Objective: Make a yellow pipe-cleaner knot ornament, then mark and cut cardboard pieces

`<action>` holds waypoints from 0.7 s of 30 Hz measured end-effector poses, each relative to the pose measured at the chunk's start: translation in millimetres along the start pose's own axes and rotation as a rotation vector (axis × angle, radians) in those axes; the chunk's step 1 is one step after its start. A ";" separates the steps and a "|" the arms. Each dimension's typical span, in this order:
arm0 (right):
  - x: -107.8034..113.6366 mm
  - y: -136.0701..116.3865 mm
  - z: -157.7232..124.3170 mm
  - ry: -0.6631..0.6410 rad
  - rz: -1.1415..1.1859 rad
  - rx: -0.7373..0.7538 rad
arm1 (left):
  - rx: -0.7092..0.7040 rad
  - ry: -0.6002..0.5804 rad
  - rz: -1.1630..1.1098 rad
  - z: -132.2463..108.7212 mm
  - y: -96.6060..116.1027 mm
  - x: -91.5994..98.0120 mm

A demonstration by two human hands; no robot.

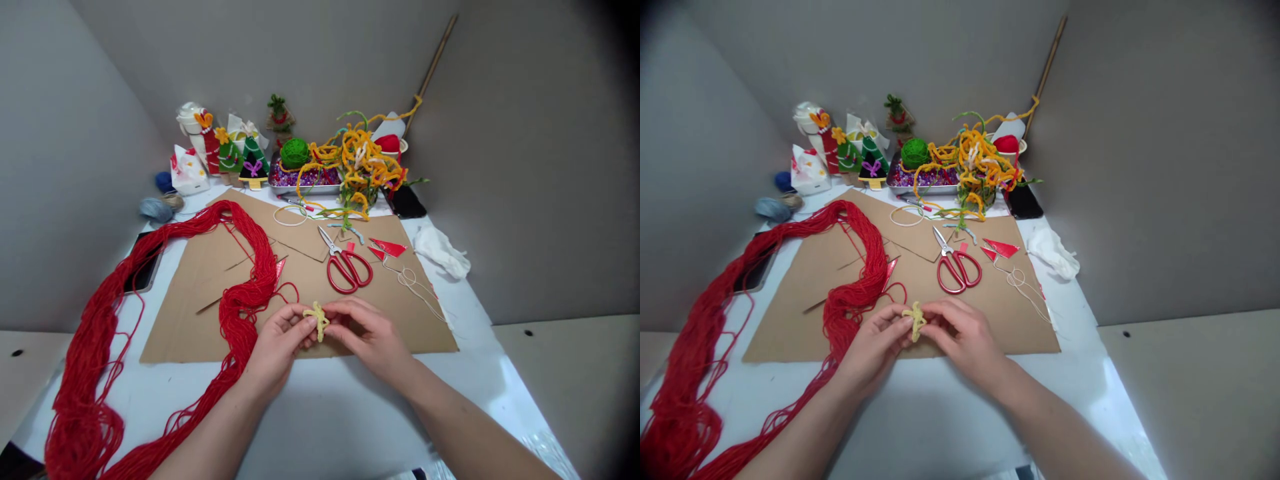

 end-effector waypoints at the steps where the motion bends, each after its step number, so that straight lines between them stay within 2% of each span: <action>1: -0.2 -0.9 0.3 -0.012 0.002 0.005 | -0.001 0.000 -0.009 0.1 -0.1 0.2; 9: 0.8 -11.8 -1.4 -0.015 -0.052 0.125 | -0.005 -0.016 0.035 -0.7 0.7 -1.5; 17: -7.4 -14.8 -5.0 -0.048 -0.200 0.244 | -0.008 0.002 0.024 0.0 -1.7 -0.4; 21: -6.9 -14.6 -4.9 -0.047 -0.186 0.246 | 0.014 0.009 0.015 -0.1 -2.4 -0.1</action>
Point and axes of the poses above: each hand's wrist, its own z-axis towards the middle knuckle, its own x-axis out of the back of the hand, y = z × x, the point moved 7 cm from there along z, towards the middle knuckle, and after that the axes turned 15 degrees about -x, right-handed, at the moved point
